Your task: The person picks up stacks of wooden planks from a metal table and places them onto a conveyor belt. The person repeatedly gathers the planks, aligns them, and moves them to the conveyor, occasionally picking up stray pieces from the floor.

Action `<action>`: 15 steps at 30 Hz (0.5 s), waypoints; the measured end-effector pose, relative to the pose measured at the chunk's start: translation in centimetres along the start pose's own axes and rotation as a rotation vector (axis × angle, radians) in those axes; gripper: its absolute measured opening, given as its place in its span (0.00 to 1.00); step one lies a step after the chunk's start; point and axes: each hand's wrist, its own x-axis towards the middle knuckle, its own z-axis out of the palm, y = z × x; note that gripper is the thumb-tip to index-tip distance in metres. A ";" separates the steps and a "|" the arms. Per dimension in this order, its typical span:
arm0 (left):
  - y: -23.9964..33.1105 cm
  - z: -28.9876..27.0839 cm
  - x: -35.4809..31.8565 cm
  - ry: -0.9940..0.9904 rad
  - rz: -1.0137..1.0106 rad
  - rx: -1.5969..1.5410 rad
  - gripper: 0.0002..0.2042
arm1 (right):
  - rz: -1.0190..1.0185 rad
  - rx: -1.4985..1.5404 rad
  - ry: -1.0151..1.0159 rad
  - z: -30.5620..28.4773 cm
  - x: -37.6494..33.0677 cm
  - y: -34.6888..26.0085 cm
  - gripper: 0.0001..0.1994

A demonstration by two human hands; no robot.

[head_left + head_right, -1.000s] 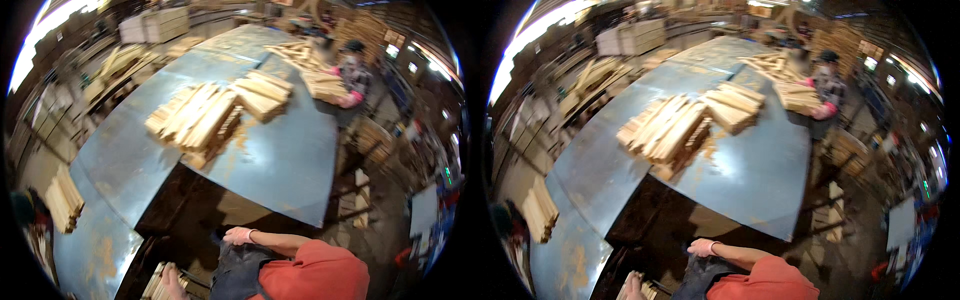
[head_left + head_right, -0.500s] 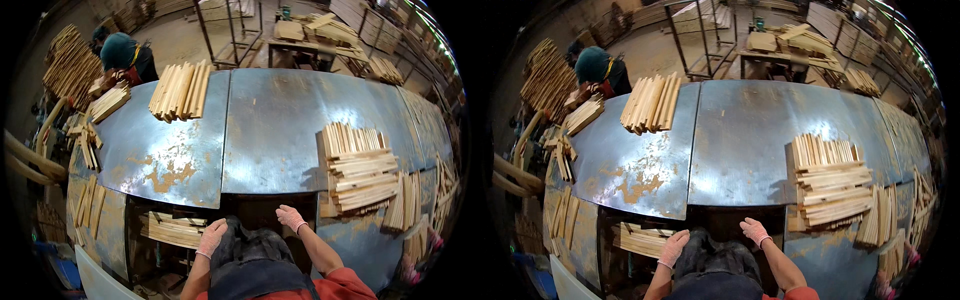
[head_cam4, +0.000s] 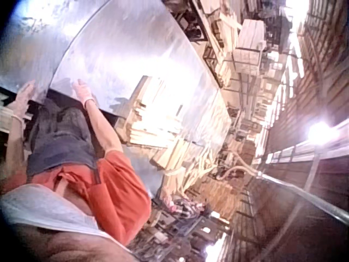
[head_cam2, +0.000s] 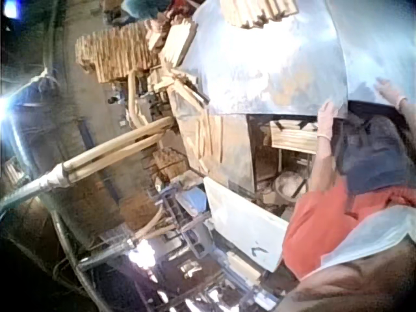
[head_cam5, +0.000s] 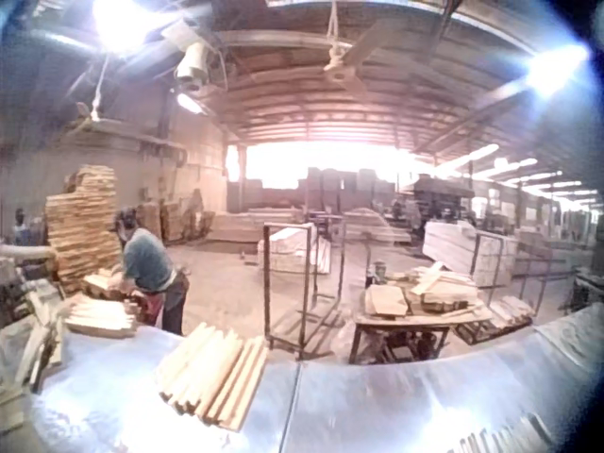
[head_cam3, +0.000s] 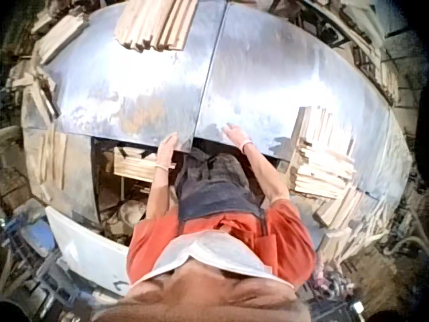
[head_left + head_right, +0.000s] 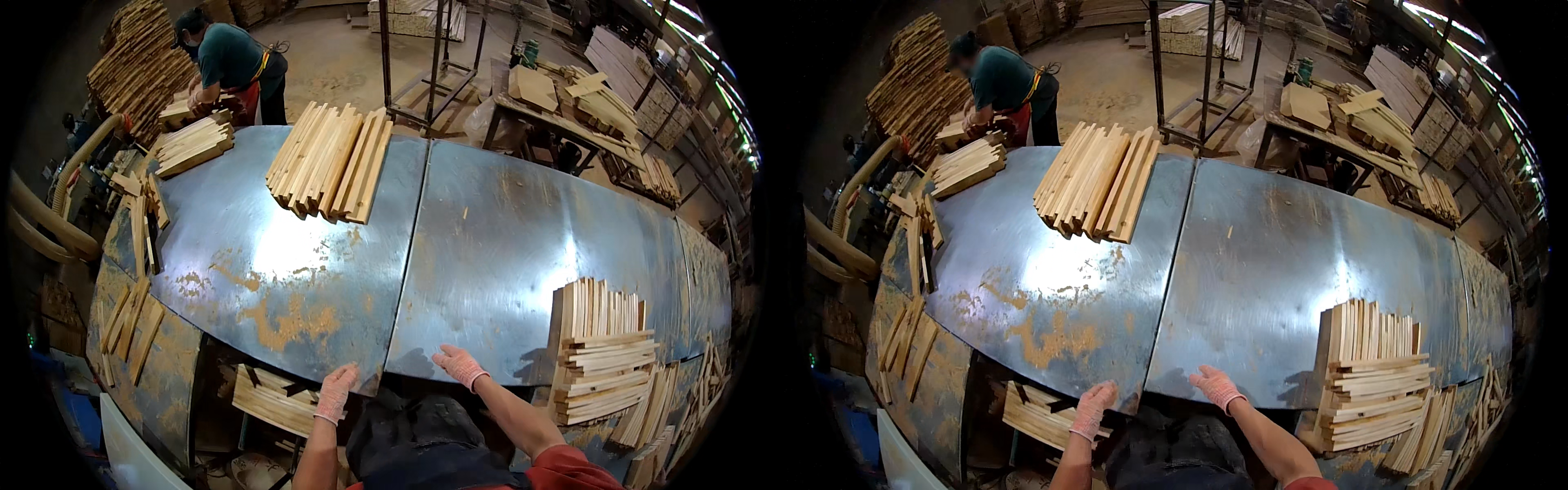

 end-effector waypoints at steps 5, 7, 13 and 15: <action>6.2 -4.0 11.2 0.131 -0.015 0.133 0.27 | -0.014 -0.168 0.058 -2.4 9.2 -10.8 0.42; 10.5 -4.8 14.9 0.148 0.070 0.177 0.28 | -0.092 -0.219 0.203 -1.6 14.9 -12.5 0.43; 21.5 -9.8 30.7 0.279 0.298 0.482 0.30 | -0.116 -0.378 0.560 -2.0 29.1 -21.8 0.45; 23.7 -11.1 35.1 0.353 0.466 0.315 0.34 | -0.127 -0.358 0.504 -1.5 32.1 -25.5 0.45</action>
